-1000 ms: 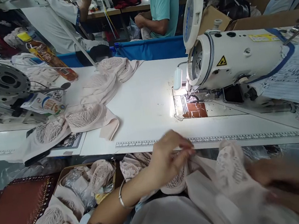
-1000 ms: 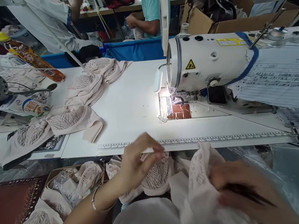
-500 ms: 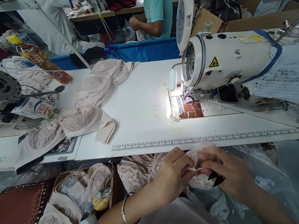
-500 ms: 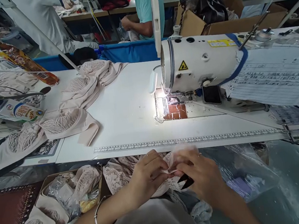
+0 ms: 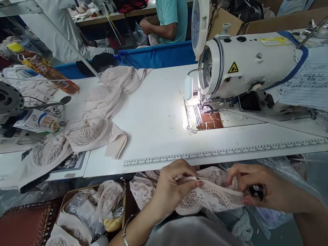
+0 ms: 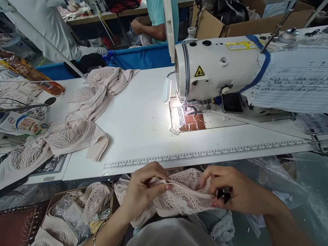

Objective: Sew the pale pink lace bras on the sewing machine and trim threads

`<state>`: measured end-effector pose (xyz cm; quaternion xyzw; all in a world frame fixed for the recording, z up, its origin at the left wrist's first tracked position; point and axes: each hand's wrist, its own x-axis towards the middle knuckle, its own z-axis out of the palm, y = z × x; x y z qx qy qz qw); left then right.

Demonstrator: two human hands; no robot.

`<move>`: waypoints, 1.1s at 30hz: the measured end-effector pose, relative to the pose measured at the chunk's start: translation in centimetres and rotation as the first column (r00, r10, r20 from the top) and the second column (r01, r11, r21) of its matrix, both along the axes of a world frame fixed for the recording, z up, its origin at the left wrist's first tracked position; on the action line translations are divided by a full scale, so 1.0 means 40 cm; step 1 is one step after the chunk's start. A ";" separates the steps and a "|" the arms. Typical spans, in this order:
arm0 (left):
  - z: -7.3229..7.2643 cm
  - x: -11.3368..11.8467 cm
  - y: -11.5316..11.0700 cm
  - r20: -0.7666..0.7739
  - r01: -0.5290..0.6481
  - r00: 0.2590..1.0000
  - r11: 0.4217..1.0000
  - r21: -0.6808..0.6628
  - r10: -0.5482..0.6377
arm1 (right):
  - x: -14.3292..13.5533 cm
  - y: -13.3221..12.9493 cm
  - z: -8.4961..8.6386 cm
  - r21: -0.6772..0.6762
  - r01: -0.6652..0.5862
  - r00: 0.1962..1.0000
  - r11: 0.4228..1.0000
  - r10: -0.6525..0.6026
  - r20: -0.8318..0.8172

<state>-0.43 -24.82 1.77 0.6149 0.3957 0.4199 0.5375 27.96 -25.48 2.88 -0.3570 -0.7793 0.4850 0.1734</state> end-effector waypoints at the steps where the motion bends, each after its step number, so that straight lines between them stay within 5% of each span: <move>1: -0.006 0.008 -0.003 -0.022 0.014 1.000 0.999 0.030 -0.013 | -0.017 0.000 -0.002 -0.030 0.001 1.000 1.000 -0.001 -0.012; 7: -0.017 0.030 -0.015 -0.107 0.046 0.994 0.986 0.160 -0.029 | -0.114 0.004 -0.021 -0.034 -0.024 0.997 0.999 0.021 -0.071; 11: -0.005 -0.009 0.004 -0.010 -0.016 1.000 1.000 -0.009 0.016 | -0.068 0.006 -0.029 -0.003 -0.056 0.997 0.998 0.056 -0.055; 17: -0.010 -0.055 0.015 0.032 -0.118 0.992 0.987 -0.113 0.122 | 0.005 -0.010 -0.028 0.086 0.153 0.988 0.984 -0.154 -0.006; 25: -0.042 -0.053 -0.011 -0.049 -0.239 0.968 0.963 0.127 0.247 | -0.037 -0.036 -0.031 0.329 0.497 0.863 0.803 -0.496 -0.095; 30: -0.051 -0.050 -0.012 -0.048 -0.267 0.960 0.953 0.143 0.276 | -0.051 -0.040 -0.039 0.441 0.541 0.811 0.715 -0.583 -0.050; 33: -0.055 -0.043 -0.013 -0.029 -0.270 0.961 0.958 0.100 0.274 | -0.050 -0.034 -0.033 0.446 0.519 0.822 0.729 -0.568 -0.028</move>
